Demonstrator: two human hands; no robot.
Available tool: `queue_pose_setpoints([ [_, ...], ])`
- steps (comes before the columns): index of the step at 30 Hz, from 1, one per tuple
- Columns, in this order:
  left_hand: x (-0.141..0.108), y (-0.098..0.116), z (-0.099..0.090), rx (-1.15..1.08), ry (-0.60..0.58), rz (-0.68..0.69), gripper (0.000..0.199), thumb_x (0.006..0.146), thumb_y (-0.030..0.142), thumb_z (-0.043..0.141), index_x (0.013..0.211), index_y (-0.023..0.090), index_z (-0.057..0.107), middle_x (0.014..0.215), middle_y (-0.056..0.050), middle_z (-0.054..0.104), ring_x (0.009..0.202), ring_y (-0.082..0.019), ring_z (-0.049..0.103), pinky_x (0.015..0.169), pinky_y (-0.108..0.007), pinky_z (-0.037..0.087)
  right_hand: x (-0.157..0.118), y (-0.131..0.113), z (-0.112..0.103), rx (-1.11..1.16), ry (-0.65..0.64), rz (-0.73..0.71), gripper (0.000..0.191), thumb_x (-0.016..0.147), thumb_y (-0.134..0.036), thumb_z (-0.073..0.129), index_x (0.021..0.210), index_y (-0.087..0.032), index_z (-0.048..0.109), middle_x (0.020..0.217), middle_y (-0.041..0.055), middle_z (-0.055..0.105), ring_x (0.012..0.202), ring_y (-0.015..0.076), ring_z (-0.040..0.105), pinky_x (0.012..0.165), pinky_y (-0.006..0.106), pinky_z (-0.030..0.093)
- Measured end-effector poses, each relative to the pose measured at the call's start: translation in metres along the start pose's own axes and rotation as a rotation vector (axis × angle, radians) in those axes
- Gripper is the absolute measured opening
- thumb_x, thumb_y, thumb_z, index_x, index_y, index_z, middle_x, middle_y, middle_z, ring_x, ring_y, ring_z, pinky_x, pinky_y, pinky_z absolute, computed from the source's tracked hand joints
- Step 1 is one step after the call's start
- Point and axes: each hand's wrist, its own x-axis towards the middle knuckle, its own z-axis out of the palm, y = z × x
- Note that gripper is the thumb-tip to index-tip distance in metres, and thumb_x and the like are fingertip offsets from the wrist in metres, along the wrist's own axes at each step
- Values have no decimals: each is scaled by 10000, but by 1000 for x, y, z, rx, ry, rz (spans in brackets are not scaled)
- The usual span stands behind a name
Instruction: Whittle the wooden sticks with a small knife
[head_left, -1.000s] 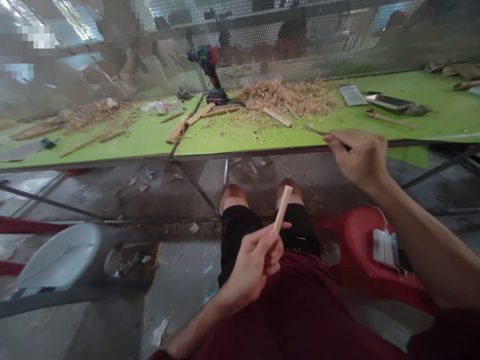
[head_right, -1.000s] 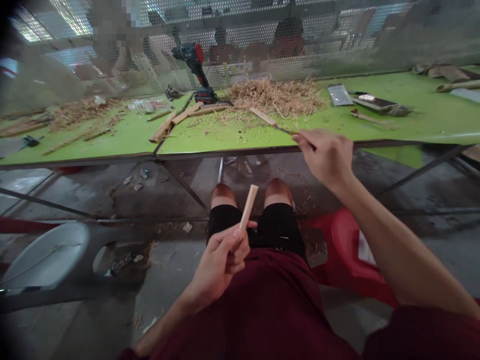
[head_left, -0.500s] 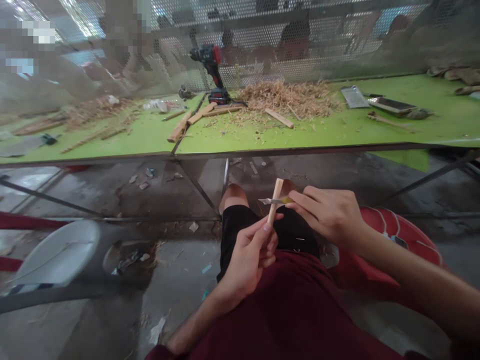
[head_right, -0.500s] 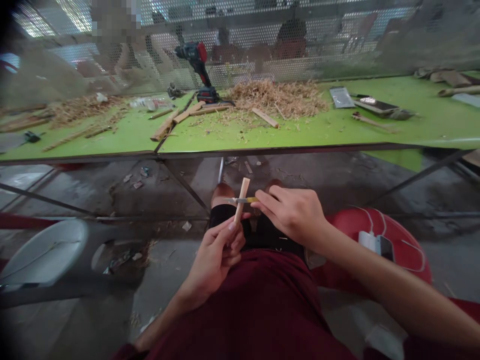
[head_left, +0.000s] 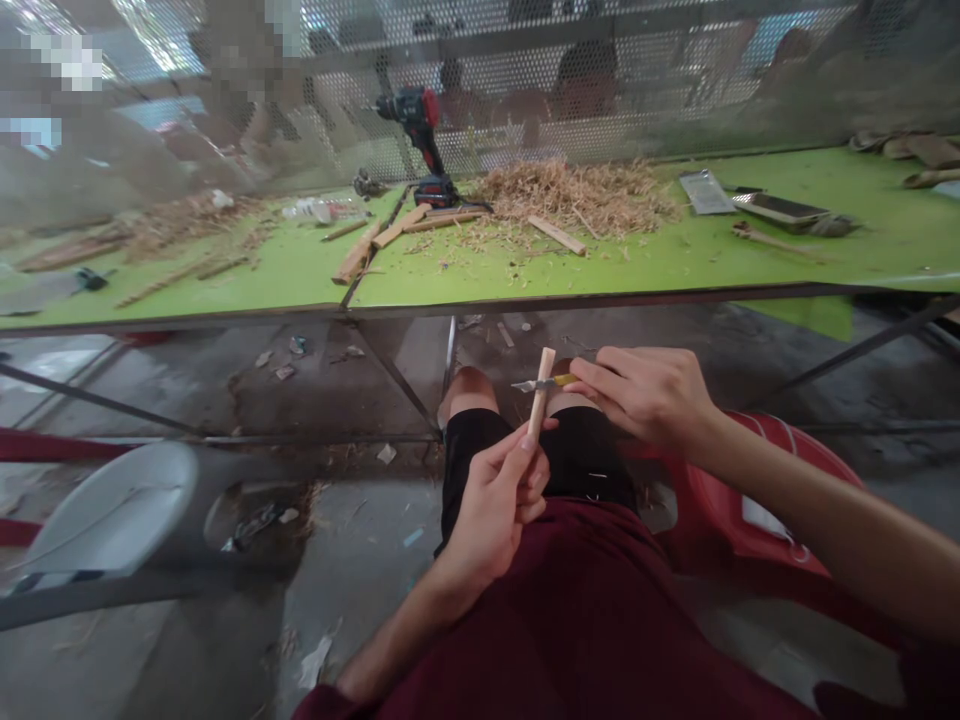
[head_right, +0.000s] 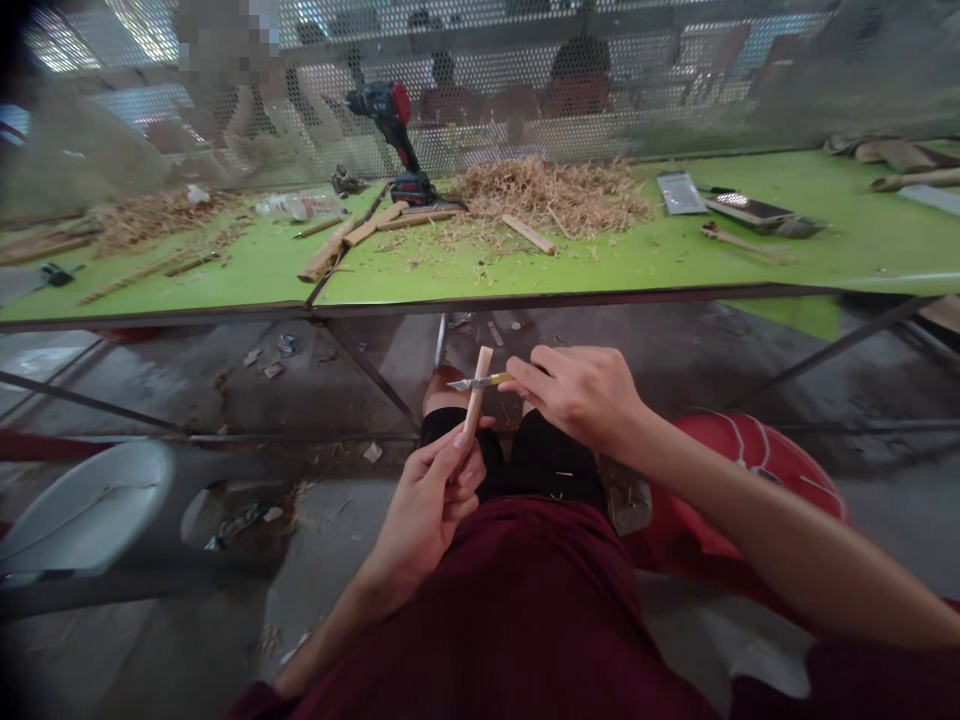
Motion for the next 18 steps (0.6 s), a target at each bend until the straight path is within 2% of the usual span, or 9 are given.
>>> queue_pose_setpoints([
  [7,-1,1,0,-13,2,-16,383,894,440,716,1163,167,722,647,66,362,517,-35,192,424,-151,120,2,0,6,-21,19,13,366,1072,-407,475,1009,-236,793,718,16,701,586,137,560,556,290,337],
  [9,-5,0,0,-7,2,-30,390,886,449,723,1154,165,723,638,68,356,519,-38,189,427,-156,119,3,11,10,-37,21,72,366,1059,-439,504,993,-235,801,716,17,712,578,130,559,534,289,300],
  [12,-11,-2,0,16,-40,-83,400,891,450,716,1165,159,726,621,70,365,510,-37,182,433,-167,128,4,42,16,-110,62,231,347,1042,-425,543,994,-208,810,782,50,761,612,137,604,509,289,260],
  [15,-12,-2,-1,19,-27,-69,415,888,448,718,1183,155,726,630,64,384,515,-37,190,438,-169,123,2,70,18,-18,131,399,300,1020,-343,589,1028,-145,814,901,119,804,788,201,718,578,274,377],
  [18,-7,0,-3,8,9,-45,418,882,440,726,1187,153,723,643,62,400,514,-32,188,437,-164,120,0,69,12,189,153,477,256,986,-294,622,992,-131,819,981,132,812,899,253,765,711,304,515],
])
